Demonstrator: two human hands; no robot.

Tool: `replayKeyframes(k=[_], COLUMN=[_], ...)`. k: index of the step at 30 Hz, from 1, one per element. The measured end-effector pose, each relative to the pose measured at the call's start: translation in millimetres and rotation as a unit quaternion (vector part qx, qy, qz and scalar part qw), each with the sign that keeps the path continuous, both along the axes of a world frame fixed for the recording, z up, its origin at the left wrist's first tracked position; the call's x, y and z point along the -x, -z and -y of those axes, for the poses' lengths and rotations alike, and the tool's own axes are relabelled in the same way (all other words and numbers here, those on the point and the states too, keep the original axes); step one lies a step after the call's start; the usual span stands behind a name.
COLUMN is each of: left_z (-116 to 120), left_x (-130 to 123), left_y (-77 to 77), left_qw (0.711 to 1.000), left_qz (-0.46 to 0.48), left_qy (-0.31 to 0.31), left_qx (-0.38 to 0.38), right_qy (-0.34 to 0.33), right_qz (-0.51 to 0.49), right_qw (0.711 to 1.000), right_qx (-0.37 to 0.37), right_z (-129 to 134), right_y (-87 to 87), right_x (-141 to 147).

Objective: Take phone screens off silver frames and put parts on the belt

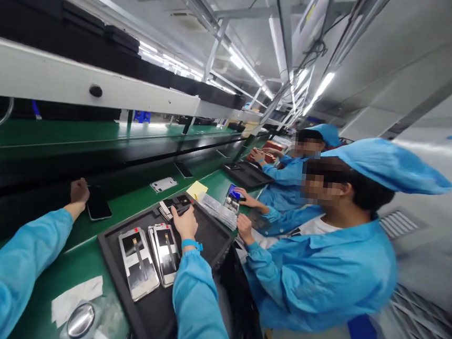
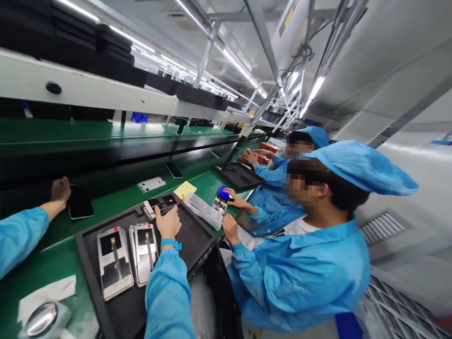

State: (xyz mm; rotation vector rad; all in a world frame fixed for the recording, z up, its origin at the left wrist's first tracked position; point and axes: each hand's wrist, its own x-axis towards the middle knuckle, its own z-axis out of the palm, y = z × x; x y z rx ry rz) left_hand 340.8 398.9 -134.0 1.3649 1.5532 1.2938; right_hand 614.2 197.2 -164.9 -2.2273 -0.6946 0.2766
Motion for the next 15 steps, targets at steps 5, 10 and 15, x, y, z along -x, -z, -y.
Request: replayKeyframes(k=[5,10,15], left_z=[-23.9,-26.6,-22.5], left_x=[-56.1,-158.6,-229.8], left_y=[12.1,24.2,39.5], left_qw=[0.983,0.948,0.912], left_qz=[-0.176,-0.245,-0.233], left_qy=[0.033,0.204,0.336], left_qx=[0.038,0.004,-0.010], right_qy=[-0.026,-0.028,-0.010], right_qz=[0.036,0.065,0.092], right_qw=[0.998,0.995,0.993], right_qx=[0.042,0.064,0.069], right_z=[-4.3,-4.3,-6.0], right_y=[22.6,33.3,40.6], right_x=[-7.7,-11.4,-11.4])
